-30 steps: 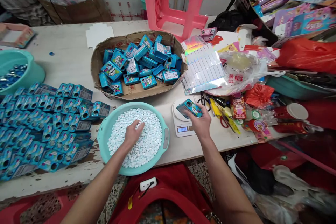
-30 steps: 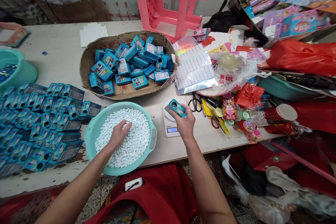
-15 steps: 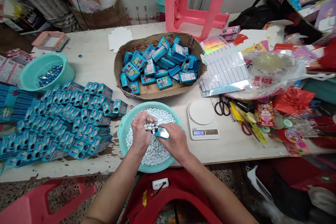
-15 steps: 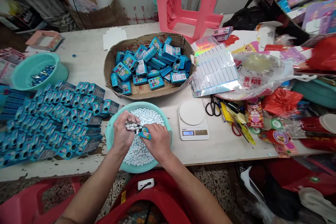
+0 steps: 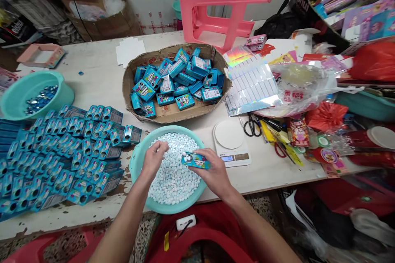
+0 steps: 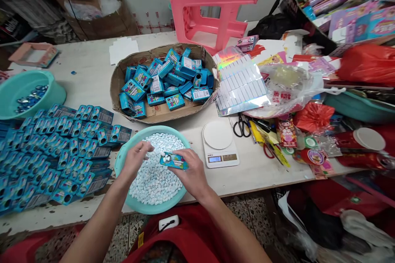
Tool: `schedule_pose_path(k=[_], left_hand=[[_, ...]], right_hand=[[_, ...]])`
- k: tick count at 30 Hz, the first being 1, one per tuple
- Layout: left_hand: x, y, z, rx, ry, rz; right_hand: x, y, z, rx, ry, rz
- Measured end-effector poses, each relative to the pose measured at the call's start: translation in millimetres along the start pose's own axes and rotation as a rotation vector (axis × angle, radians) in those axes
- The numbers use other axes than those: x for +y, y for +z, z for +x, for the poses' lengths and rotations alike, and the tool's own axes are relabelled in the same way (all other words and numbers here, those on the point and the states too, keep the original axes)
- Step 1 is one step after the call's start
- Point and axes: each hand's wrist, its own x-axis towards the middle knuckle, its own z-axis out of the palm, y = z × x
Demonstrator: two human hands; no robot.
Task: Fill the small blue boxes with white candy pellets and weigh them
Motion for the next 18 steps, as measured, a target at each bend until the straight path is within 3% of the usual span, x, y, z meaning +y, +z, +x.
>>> schedule_pose_path(k=[2,5,9,11,14,16,18], left_hand=[[-19.8,-6.5,6.6,-0.006,0.044,0.316],[-31.1,-4.7,11.0,-0.004,0.072,0.400],[-0.4,23.3,22.9,0.065,0.239,0.285],[25.9,50.4,43.0,0.078,0.385,0.231],[60.0,106.8,93.9,-0.045,0.512,0.169],[72.4,149.6,133.3,-0.154,0.420,0.091],[76.3,190.0,167.8,-0.199,0.155,-0.141]], right_hand=[[3.0,-14.0,1.2,0.047,0.035,-0.017],[7.4,-32.7,8.3,0.083,0.079,-0.056],[21.2,-59.3,17.0,0.184,0.125,-0.033],[38.2,-73.1,20.1,0.273,0.141,-0.046],[76.1,-88.9,27.1,0.390,0.167,-0.094],[103.1,-94.6,33.2,0.437,0.184,-0.118],[124.7,-97.1,38.3,0.458,0.196,-0.128]])
